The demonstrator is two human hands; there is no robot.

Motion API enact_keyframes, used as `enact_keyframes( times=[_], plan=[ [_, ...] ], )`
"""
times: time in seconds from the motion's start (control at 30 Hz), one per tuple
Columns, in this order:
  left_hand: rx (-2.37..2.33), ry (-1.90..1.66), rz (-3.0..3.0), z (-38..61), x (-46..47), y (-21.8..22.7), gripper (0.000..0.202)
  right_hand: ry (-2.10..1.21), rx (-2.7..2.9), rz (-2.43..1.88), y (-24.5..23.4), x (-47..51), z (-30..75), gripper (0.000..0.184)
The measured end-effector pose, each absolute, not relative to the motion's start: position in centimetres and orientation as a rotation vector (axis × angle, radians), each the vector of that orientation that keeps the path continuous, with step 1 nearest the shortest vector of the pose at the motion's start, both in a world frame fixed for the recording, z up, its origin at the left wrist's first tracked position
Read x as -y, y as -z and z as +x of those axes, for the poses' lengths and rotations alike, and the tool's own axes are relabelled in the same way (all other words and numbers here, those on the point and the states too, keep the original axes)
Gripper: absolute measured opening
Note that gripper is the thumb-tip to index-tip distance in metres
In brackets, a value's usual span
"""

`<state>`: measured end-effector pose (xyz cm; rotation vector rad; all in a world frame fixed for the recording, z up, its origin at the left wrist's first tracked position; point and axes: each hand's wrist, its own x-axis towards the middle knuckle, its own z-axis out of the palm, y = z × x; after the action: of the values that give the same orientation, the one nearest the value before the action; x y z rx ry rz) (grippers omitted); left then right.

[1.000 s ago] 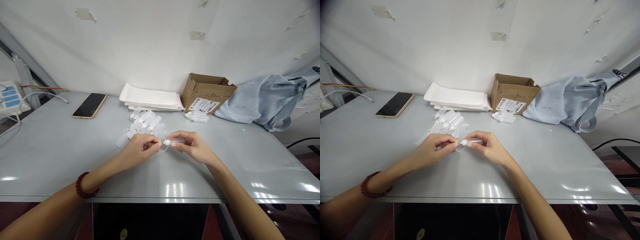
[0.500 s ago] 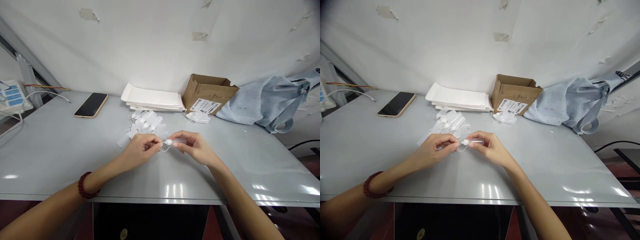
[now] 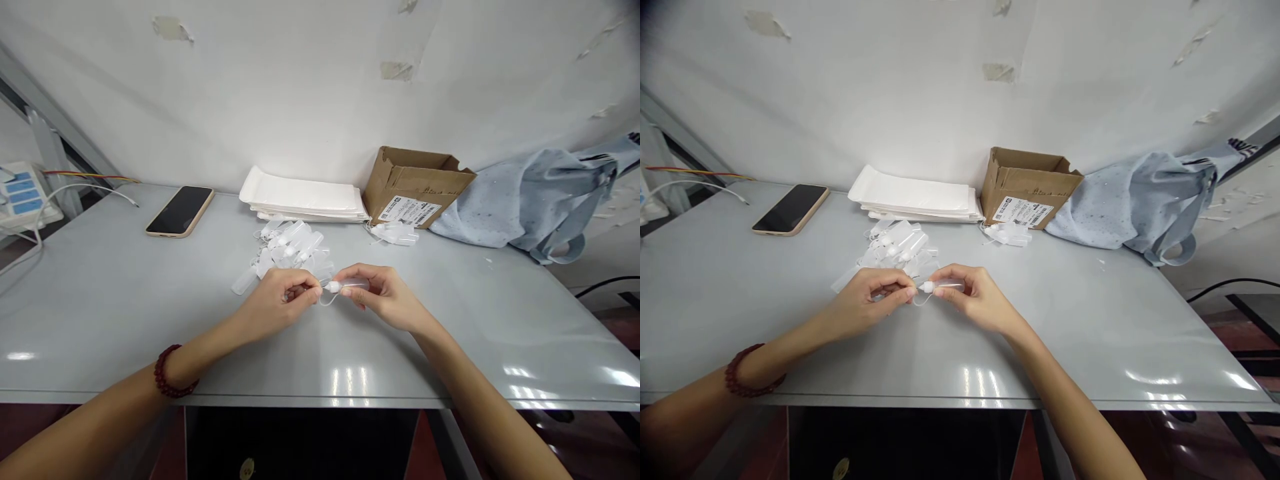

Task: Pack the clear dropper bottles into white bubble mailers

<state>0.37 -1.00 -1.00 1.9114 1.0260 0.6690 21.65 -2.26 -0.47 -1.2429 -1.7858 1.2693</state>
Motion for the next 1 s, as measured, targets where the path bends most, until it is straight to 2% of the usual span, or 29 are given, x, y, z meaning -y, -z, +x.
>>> enact_keyframes(
  times=[1.0],
  plan=[
    [-1.025,-0.591,1.906,0.38,1.13,0.9,0.02,-1.29,1.788,-1.232,0.4,2.28,21.42,0.02]
  ],
)
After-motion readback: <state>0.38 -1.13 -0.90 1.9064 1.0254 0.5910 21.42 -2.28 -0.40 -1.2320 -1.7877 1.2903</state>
